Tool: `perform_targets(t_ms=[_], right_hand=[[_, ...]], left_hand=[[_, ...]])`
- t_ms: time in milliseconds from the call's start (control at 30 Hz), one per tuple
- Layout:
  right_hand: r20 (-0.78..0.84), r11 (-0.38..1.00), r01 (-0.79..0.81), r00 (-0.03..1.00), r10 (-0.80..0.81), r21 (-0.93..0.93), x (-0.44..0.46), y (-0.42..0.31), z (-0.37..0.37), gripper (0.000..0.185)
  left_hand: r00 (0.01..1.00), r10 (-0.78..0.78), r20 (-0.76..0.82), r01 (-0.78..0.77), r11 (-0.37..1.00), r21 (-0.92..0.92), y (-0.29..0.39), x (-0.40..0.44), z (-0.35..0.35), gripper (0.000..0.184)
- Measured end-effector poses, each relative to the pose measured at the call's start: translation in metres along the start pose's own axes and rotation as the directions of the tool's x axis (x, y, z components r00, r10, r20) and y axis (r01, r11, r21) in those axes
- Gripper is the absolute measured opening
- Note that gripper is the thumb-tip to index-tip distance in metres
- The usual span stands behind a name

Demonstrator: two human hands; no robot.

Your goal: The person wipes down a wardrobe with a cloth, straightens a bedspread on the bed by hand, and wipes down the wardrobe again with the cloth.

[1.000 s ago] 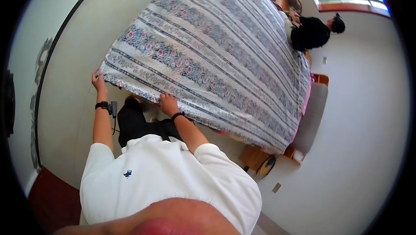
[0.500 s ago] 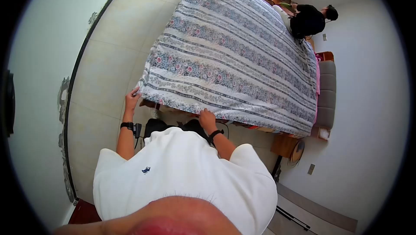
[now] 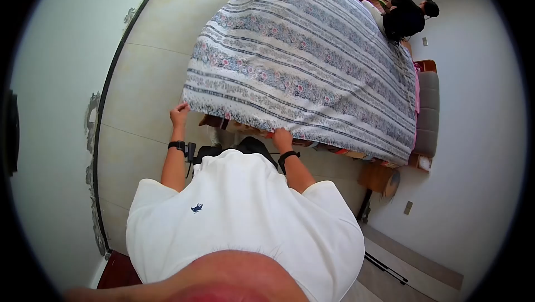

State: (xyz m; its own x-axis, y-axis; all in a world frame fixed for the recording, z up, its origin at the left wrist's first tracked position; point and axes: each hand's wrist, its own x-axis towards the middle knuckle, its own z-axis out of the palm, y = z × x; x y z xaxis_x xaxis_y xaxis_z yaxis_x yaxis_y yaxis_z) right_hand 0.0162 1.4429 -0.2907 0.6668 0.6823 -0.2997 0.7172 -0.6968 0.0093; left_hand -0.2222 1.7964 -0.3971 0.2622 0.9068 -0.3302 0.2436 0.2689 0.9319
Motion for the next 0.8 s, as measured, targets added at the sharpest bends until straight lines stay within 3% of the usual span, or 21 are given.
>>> perform_targets(t_ms=[33, 100, 133, 200, 333, 400, 500, 567, 633, 700, 800], right_hand=[[0.004, 1.000, -0.004, 1.000, 0.004, 0.005, -0.002, -0.003, 0.002, 0.016], [0.013, 1.000, 0.005, 1.000, -0.005, 0.017, -0.001, -0.006, 0.006, 0.015], [0.024, 1.000, 0.004, 1.000, -0.004, 0.020, 0.000, -0.007, 0.007, 0.015], [0.075, 0.999, 0.034, 0.997, -0.032, -0.023, 0.008, -0.007, 0.007, 0.015], [0.178, 0.995, 0.035, 0.984, -0.018, -0.092, 0.010, -0.013, -0.002, 0.014], [0.230, 0.994, 0.025, 0.973, -0.001, -0.103, 0.015, -0.015, 0.006, 0.018], [0.271, 0.998, -0.004, 0.962, 0.021, -0.062, 0.024, -0.018, 0.010, 0.021], [0.295, 0.999, -0.016, 0.955, 0.029, -0.047, 0.027, -0.016, 0.011, 0.022], [0.186, 0.999, 0.047, 0.981, -0.046, -0.005, 0.027, -0.016, 0.007, 0.022], [0.209, 0.997, 0.082, 0.975, -0.079, -0.007, 0.030, -0.012, 0.006, 0.024], [0.230, 0.987, 0.143, 0.966, -0.122, -0.079, 0.032, -0.002, 0.023, 0.026]], left_hand=[[1.000, 0.004, -0.006, -0.004, 1.000, 0.003, -0.014, 0.002, 0.001, 0.026], [0.989, -0.148, 0.002, 0.139, 0.930, 0.341, -0.030, 0.005, -0.004, 0.030], [0.990, -0.144, -0.001, 0.136, 0.929, 0.345, -0.024, 0.006, -0.006, 0.030], [0.999, 0.043, -0.025, -0.032, 0.938, 0.344, 0.000, 0.001, -0.006, 0.033], [1.000, 0.008, 0.001, -0.008, 0.988, 0.153, 0.035, -0.003, -0.018, 0.034], [1.000, -0.003, -0.023, 0.010, 0.948, 0.317, 0.033, -0.008, -0.027, 0.035], [0.985, -0.082, -0.150, 0.145, 0.869, 0.473, -0.045, 0.004, -0.044, 0.034], [0.980, -0.128, -0.150, 0.181, 0.885, 0.430, -0.057, 0.011, -0.059, 0.033], [0.974, -0.176, -0.142, 0.218, 0.895, 0.389, -0.050, 0.011, -0.065, 0.034], [0.966, -0.257, 0.033, 0.246, 0.951, 0.187, -0.016, 0.006, -0.070, 0.034], [0.956, -0.271, 0.116, 0.249, 0.953, 0.173, -0.038, 0.015, -0.057, 0.040]])
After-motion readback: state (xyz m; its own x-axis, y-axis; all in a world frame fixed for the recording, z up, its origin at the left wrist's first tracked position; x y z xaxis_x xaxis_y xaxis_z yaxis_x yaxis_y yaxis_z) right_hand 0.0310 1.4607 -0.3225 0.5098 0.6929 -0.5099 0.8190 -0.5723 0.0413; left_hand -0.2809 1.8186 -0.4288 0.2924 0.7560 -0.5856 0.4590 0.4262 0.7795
